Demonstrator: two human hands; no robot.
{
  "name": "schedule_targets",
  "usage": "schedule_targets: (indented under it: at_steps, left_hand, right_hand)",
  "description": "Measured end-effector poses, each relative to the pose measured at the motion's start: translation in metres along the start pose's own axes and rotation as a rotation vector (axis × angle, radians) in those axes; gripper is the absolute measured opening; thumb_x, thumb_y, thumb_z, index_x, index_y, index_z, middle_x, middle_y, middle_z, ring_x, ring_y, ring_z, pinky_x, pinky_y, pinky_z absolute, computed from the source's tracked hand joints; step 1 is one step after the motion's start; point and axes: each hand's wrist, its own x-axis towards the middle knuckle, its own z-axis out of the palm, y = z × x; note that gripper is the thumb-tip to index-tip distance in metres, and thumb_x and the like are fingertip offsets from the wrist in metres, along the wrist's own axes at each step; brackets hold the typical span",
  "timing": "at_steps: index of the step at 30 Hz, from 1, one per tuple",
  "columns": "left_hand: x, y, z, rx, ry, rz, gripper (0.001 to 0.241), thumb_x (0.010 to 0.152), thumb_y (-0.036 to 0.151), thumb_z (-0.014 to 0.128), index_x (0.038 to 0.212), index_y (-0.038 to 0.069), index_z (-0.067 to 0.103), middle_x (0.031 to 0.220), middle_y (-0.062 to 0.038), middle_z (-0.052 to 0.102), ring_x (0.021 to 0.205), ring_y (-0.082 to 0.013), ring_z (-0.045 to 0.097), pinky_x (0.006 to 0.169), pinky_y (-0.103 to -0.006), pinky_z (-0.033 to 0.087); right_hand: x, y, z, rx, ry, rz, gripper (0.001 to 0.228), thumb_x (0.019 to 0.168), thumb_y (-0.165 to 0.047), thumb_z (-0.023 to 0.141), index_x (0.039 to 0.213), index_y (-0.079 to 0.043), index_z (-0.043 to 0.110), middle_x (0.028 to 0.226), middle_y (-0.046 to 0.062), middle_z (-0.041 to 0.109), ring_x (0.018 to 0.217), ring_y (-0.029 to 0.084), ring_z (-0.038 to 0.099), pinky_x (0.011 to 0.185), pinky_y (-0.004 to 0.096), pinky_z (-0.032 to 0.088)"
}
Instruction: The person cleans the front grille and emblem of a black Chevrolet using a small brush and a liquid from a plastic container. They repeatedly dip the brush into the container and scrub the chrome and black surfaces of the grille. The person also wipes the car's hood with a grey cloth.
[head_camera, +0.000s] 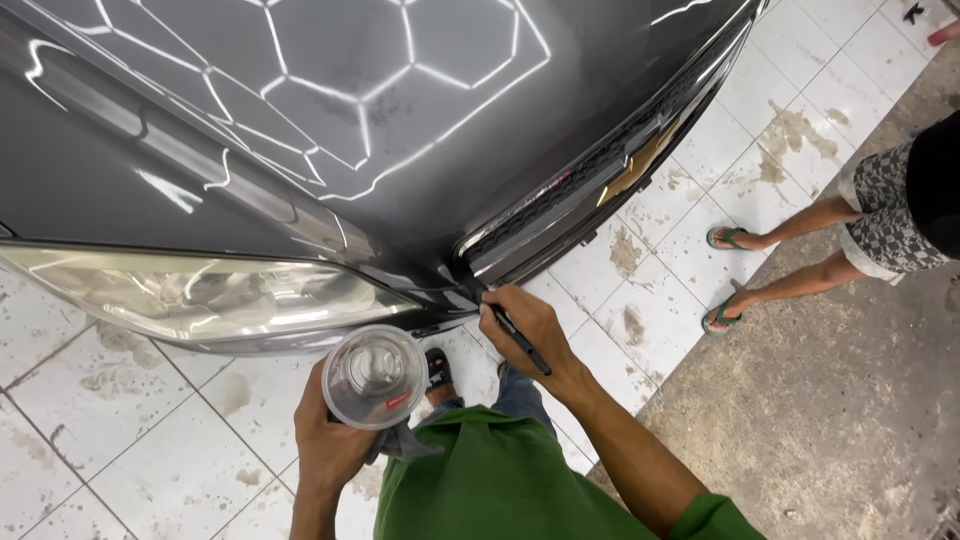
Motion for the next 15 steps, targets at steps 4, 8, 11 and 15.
schedule_targets:
  at_steps: [4, 8, 11, 15]
  left_hand:
    - [0.0, 0.005, 0.001, -0.006, 0.012, -0.047, 0.072, 0.066, 0.019, 0.087, 0.132, 0.006, 0.064, 0.123, -0.008, 0.073, 0.115, -0.0216, 0.069, 0.099, -0.0348, 0.056]
    - [-0.001, 0.003, -0.001, -0.016, 0.024, -0.056, 0.073, 0.065, 0.021, 0.088, 0.132, 0.006, 0.064, 0.124, -0.009, 0.072, 0.117, -0.0221, 0.068, 0.101, -0.0352, 0.055]
    - [-0.006, 0.005, -0.003, -0.024, 0.021, -0.051, 0.073, 0.065, 0.021, 0.089, 0.132, 0.006, 0.063, 0.124, -0.01, 0.073, 0.118, -0.0236, 0.069, 0.101, -0.0364, 0.056]
    - [-0.007, 0.0, -0.007, -0.002, 0.043, -0.137, 0.073, 0.062, 0.021, 0.09, 0.13, 0.009, 0.065, 0.117, -0.007, 0.075, 0.108, -0.0214, 0.071, 0.091, -0.0349, 0.058]
  right_hand:
    - [0.001, 0.001, 0.005, -0.028, 0.017, -0.022, 0.005, 0.1, -0.007, 0.059, 0.096, -0.003, 0.061, 0.082, 0.007, 0.059, 0.061, 0.017, 0.056, 0.053, 0.03, 0.049]
    - [0.003, 0.0, 0.002, -0.084, -0.08, 0.033, 0.008, 0.101, -0.013, 0.056, 0.105, -0.006, 0.057, 0.081, 0.006, 0.06, 0.062, 0.018, 0.057, 0.055, 0.033, 0.053]
    - [-0.002, 0.001, 0.004, -0.119, -0.093, 0.06, 0.016, 0.101, -0.014, 0.056, 0.116, -0.007, 0.055, 0.077, 0.005, 0.057, 0.059, 0.02, 0.056, 0.052, 0.035, 0.05]
    - [-0.001, 0.01, 0.004, -0.079, -0.317, 0.235, 0.027, 0.103, -0.018, 0.051, 0.126, -0.009, 0.041, 0.069, 0.003, 0.047, 0.052, 0.019, 0.045, 0.045, 0.039, 0.037]
